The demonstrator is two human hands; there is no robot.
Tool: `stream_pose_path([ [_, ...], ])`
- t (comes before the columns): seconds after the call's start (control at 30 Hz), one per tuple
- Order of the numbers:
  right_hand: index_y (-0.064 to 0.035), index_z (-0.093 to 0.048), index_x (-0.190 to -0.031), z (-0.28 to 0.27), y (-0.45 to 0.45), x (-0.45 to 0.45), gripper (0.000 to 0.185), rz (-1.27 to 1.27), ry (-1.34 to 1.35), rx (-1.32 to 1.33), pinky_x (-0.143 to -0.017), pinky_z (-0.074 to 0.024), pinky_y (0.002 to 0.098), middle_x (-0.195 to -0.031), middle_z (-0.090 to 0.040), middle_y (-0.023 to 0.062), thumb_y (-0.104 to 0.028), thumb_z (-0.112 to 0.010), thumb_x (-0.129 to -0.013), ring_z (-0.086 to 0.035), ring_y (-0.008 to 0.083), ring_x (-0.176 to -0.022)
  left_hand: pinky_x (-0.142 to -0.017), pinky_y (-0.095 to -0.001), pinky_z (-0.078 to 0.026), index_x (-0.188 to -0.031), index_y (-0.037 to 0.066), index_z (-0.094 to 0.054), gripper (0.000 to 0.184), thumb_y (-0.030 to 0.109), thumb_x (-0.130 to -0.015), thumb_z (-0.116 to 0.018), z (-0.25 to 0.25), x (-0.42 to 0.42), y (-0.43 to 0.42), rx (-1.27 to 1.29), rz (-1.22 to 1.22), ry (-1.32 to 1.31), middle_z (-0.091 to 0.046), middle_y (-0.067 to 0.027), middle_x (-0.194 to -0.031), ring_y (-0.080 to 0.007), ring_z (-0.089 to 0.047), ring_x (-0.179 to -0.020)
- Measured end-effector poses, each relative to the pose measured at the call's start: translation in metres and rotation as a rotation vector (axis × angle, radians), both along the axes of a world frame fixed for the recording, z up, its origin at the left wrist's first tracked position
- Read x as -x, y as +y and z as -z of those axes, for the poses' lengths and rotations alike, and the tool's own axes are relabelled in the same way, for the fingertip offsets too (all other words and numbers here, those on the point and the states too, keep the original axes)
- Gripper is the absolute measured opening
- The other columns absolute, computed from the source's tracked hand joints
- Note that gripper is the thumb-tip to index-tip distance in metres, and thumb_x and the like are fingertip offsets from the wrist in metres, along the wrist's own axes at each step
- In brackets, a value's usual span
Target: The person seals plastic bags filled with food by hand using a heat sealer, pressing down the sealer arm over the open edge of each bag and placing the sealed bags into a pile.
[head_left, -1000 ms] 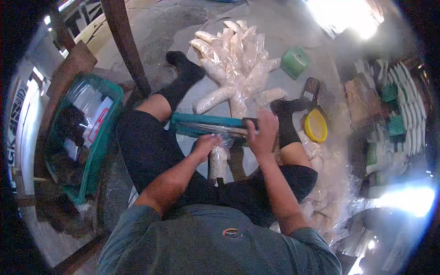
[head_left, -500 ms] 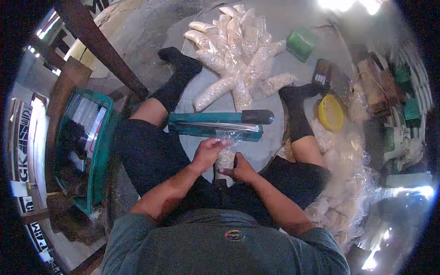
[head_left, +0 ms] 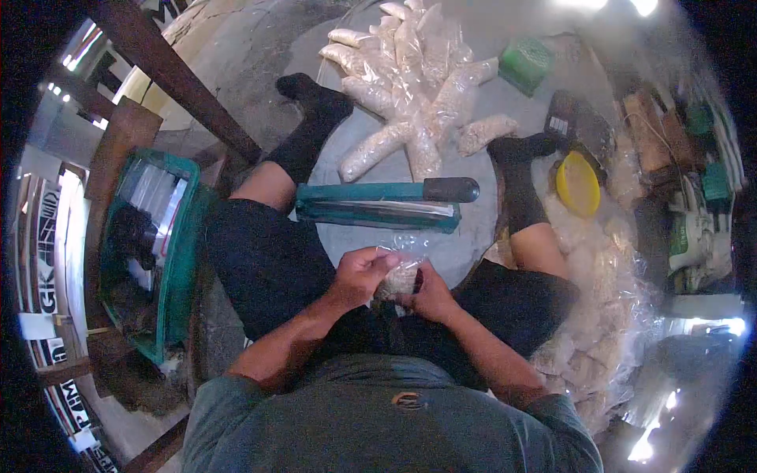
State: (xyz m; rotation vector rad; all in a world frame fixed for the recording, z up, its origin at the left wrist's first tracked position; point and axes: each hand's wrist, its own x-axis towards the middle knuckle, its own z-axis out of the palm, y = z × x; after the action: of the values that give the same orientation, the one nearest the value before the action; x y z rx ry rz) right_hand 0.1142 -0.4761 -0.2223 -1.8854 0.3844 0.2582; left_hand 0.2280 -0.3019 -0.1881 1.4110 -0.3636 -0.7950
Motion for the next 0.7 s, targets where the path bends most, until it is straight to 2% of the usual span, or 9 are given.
stream_pose_path([
  [0.23,-0.0038,-0.051,-0.130,-0.075,0.010,-0.019,0.066,0.004,-0.078,-0.013,-0.093,-0.0523,0.0364,-0.119,-0.066,0.0128,-0.015,-0.087,-0.075,-0.066,0.0231,-0.107,-0.099,-0.0365,-0.049,-0.125,0.001,-0.064,0.051,0.032,-0.088,-0.079,-0.014,0.008,0.026,0.060,-0.084,-0.410,-0.064,-0.0154,-0.125,-0.0212,-0.061,-0.115],
  [0.3,-0.0062,-0.062,-0.125,-0.108,0.011,-0.033,0.052,-0.159,-0.170,-0.040,-0.092,-0.0532,0.0390,-0.111,-0.071,0.0139,-0.029,-0.080,-0.082,-0.069,0.0277,-0.104,-0.103,-0.0399,-0.048,-0.131,0.003,-0.056,0.072,0.038,-0.077,-0.087,-0.005,-0.005,0.040,-0.159,0.265,-1.080,-0.065,-0.0130,-0.123,-0.0242,-0.060,-0.119],
  [0.33,-0.0058,-0.065,-0.121,-0.133,-0.003,-0.044,0.046,-0.244,-0.261,0.091,-0.090,-0.0536,0.0384,-0.109,-0.071,0.0130,-0.029,-0.078,-0.084,-0.069,0.0256,-0.102,-0.103,-0.0399,-0.048,-0.131,0.003,-0.056,0.072,0.038,-0.077,-0.087,-0.022,-0.008,0.050,-0.159,0.275,-1.091,-0.065,-0.0130,-0.123,-0.0242,-0.060,-0.119],
  [0.4,-0.0060,-0.073,-0.108,-0.206,-0.037,-0.070,0.026,-0.133,-0.219,0.174,-0.087,-0.0541,0.0358,-0.101,-0.074,0.0084,-0.024,-0.072,-0.090,-0.070,0.0190,-0.093,-0.111,-0.0417,-0.043,-0.137,0.007,-0.049,0.079,0.044,-0.077,-0.085,-0.075,-0.001,0.082,-0.642,0.328,-0.671,-0.061,-0.0091,-0.129,-0.0274,-0.056,-0.126],
  [0.47,-0.0055,-0.069,-0.112,-0.209,-0.099,-0.119,0.024,0.268,-0.372,-0.183,-0.076,-0.0562,0.0302,-0.094,-0.074,0.0045,-0.023,-0.066,-0.096,-0.069,0.0144,-0.086,-0.110,-0.0446,-0.044,-0.133,0.009,-0.053,0.073,0.038,-0.075,-0.087,-0.082,0.008,0.139,-0.223,0.055,-0.264,-0.063,-0.0078,-0.127,-0.0267,-0.058,-0.124],
  [0.5,-0.0032,-0.067,-0.112,-0.197,-0.131,-0.145,0.025,0.323,-0.426,-0.041,-0.072,-0.0573,0.0291,-0.097,-0.073,0.0072,-0.024,-0.063,-0.099,-0.069,0.0150,-0.082,-0.103,-0.0413,-0.049,-0.126,0.008,-0.057,0.066,0.026,-0.071,-0.089,-0.107,0.008,0.163,-0.307,-0.023,-0.263,-0.064,-0.0087,-0.123,-0.0240,-0.061,-0.116],
  [0.57,-0.0021,-0.068,-0.108,-0.137,-0.182,-0.196,0.026,0.262,-0.323,-0.326,-0.069,-0.0578,0.0301,-0.097,-0.073,0.0081,-0.026,-0.062,-0.100,-0.070,0.0155,-0.080,-0.091,-0.0371,-0.055,-0.118,0.006,-0.062,0.061,0.011,-0.065,-0.091,-0.132,0.017,0.238,-0.446,-0.232,-0.132,-0.068,-0.0093,-0.114,-0.0207,-0.066,-0.103],
  [0.63,-0.0017,-0.068,-0.106,-0.076,-0.190,-0.236,0.026,0.158,-0.238,-0.326,-0.068,-0.0578,0.0304,-0.095,-0.073,0.0080,-0.027,-0.062,-0.100,-0.070,0.0158,-0.080,-0.082,-0.0358,-0.057,-0.116,0.004,-0.065,0.058,0.006,-0.063,-0.090,-0.159,0.041,0.297,-0.749,-0.373,0.180,-0.070,-0.0082,-0.103,-0.0197,-0.067,-0.093],
  [0.7,-0.0013,-0.068,-0.103,-0.011,-0.197,-0.283,0.028,0.058,-0.170,-0.323,-0.067,-0.0579,0.0306,-0.092,-0.073,0.0079,-0.028,-0.063,-0.100,-0.070,0.0160,-0.080,-0.082,-0.0356,-0.057,-0.114,0.004,-0.066,0.052,0.009,-0.067,-0.087,-0.188,0.062,0.308,-0.997,-0.216,0.299,-0.070,-0.0077,-0.102,-0.0191,-0.067,-0.092],
])
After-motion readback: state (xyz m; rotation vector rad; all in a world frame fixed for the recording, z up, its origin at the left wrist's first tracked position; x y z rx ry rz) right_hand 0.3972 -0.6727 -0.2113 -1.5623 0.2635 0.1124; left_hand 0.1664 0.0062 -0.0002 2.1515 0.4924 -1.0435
